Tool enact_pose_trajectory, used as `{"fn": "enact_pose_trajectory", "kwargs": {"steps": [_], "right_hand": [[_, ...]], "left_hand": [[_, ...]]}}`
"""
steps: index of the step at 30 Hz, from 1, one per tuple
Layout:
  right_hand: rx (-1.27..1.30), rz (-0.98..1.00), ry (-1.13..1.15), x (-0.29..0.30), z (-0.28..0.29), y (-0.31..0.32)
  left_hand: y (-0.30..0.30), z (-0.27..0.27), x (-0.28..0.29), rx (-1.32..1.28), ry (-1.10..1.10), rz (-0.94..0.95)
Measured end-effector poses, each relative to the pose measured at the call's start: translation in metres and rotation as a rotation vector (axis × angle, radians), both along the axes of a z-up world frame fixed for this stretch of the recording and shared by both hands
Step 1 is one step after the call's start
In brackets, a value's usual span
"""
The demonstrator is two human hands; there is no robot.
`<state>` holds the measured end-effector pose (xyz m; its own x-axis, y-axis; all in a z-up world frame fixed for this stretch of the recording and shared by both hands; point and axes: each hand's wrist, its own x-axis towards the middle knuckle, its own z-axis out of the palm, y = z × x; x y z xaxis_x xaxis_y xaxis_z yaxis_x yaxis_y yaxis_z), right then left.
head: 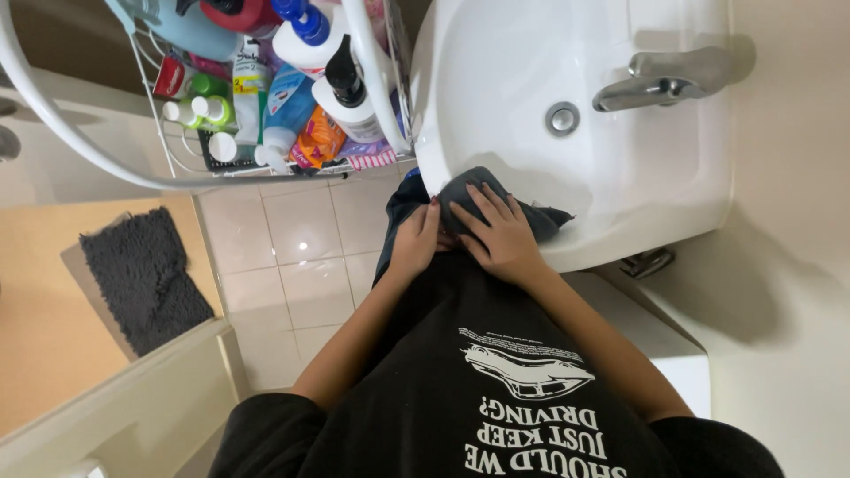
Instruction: The person cleans a bathroom sink and a toilet using a dark grey cloth. They wipe the sink basin and faucet, then move to the toilet to wipe the rim, seat, and tank lid. The person folds the cloth multiple times during the process to use a clean side.
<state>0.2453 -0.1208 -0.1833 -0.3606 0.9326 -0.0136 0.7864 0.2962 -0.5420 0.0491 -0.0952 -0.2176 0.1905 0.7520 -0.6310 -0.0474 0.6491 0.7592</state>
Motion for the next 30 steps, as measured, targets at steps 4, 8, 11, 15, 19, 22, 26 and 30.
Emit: {"fn": "enact_pose_trajectory", "kwargs": {"steps": [4, 8, 11, 15, 19, 22, 26, 30], "right_hand": [[0.129, 0.067, -0.130, -0.010, -0.001, 0.003], [0.181, 0.005, -0.153, -0.033, -0.011, 0.029], [0.234, -0.093, -0.141, -0.055, -0.024, 0.055], [0.222, -0.233, -0.138, -0.070, -0.051, 0.099], [0.118, -0.307, -0.063, -0.064, -0.073, 0.171], [0.116, -0.353, -0.076, -0.052, -0.084, 0.214], [0.487, -0.245, -0.185, -0.044, -0.087, 0.212], [0.106, -0.192, 0.223, -0.056, -0.058, 0.149]], "left_hand": [[-0.018, 0.004, -0.034, 0.227, 0.433, -0.145], [-0.026, -0.005, -0.051, 0.233, 0.680, -0.199], [-0.023, 0.007, -0.051, 0.225, 0.677, -0.144], [-0.018, 0.025, -0.053, 0.187, 0.695, -0.118], [-0.017, 0.026, -0.064, 0.211, 0.708, -0.102], [-0.019, 0.023, -0.074, 0.179, 0.687, -0.083], [-0.023, 0.020, -0.085, 0.242, 0.690, -0.072], [-0.017, 0.023, -0.086, 0.216, 0.684, -0.099]]}}
